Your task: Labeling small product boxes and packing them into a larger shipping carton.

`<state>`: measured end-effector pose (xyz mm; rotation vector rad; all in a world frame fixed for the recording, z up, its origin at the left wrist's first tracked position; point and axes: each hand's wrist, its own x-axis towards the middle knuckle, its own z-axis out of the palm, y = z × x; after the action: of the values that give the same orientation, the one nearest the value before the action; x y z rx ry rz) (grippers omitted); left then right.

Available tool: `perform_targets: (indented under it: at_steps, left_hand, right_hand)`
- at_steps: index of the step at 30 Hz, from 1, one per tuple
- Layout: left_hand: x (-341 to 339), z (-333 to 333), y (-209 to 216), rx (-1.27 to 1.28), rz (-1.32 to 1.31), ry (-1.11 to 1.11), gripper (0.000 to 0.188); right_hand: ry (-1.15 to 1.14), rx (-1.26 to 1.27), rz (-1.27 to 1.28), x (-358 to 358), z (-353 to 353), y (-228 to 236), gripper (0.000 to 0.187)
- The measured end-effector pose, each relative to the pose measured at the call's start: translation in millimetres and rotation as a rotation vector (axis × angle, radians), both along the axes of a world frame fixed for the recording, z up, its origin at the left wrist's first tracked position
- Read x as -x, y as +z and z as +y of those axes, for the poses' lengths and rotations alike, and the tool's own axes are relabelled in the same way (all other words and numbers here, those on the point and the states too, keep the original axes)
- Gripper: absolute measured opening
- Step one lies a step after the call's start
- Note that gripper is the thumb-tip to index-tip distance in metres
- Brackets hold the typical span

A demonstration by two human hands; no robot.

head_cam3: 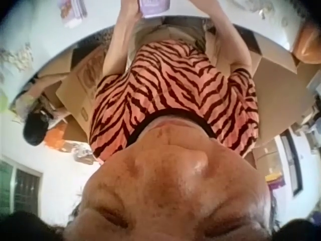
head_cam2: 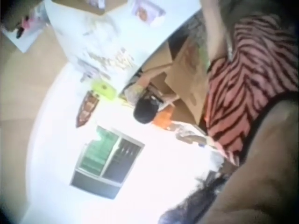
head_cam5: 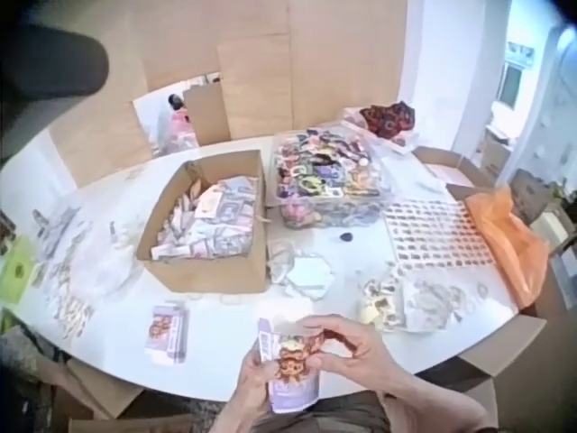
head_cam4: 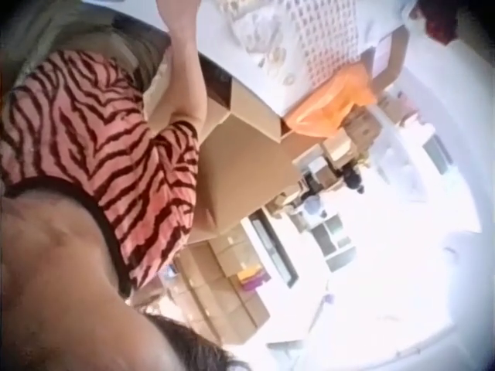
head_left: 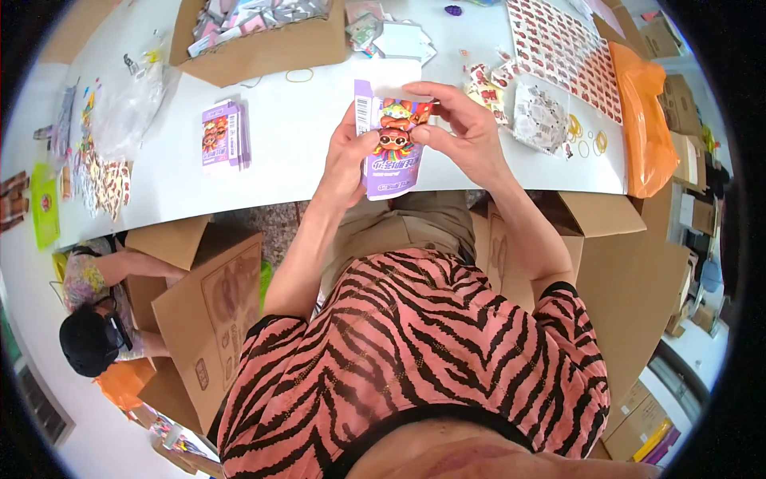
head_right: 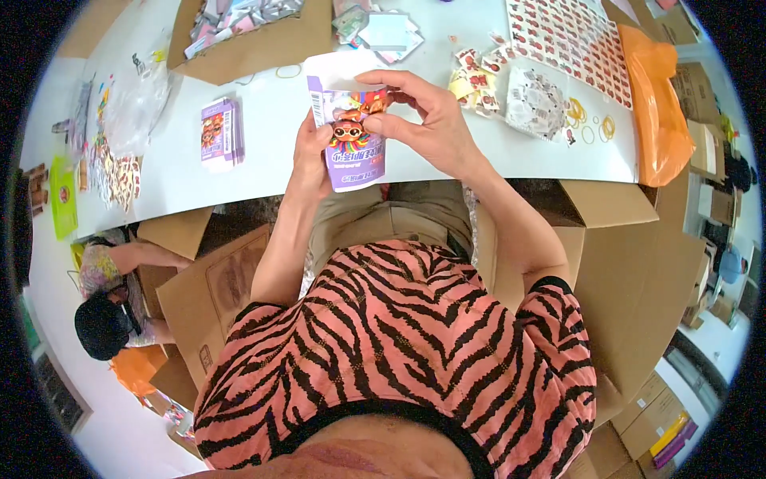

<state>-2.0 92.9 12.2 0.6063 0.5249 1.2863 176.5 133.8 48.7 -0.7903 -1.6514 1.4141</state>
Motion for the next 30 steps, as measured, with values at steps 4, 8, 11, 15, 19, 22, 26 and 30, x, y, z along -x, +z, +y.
perform_targets:
  at_steps: [4, 8, 11, 15, 19, 22, 26, 30]
  left_hand:
    - [-16.9, -2.2, 9.4, -0.035, 0.120, -0.005, 0.051]
    - [-29.2, -2.6, 21.5, -0.148, 0.509, 0.076, 0.056]
    - [-30.3, 1.8, 22.2, -0.149, 0.446, 0.082, 0.054]
    - [-31.6, 3.7, 15.5, -0.209, 0.475, 0.081, 0.057]
    - [-46.7, -3.9, 17.0, -0.342, 0.650, 0.354, 0.068]
    - [-41.6, -6.7, 11.0, -0.347, 0.712, 0.320, 0.079]
    - [-32.4, -11.2, 4.8, -0.476, 0.932, 0.278, 0.082]
    - [-27.3, -15.7, 4.8, -0.509, 0.957, 0.214, 0.066]
  right_hand:
    - [-0.110, -0.095, -0.069, -15.7, -6.7, -5.7, 0.041]
    - [-0.124, -0.115, -0.091, -23.7, -8.7, -2.3, 0.039]
    - [-0.071, -0.180, -0.063, -28.9, -7.5, 0.7, 0.036]
    - [-0.090, -0.194, -0.122, -33.2, -9.3, 8.0, 0.030]
    - [-0.185, -0.315, -0.221, -33.8, -10.4, 12.9, 0.026]
    - [-0.291, -0.240, -0.206, -34.6, -14.0, 10.9, 0.026]
    - [-0.250, -0.212, -0.226, -36.6, -19.1, 11.9, 0.026]
    - [-0.194, -0.229, -0.259, -40.5, -25.3, 10.2, 0.025]
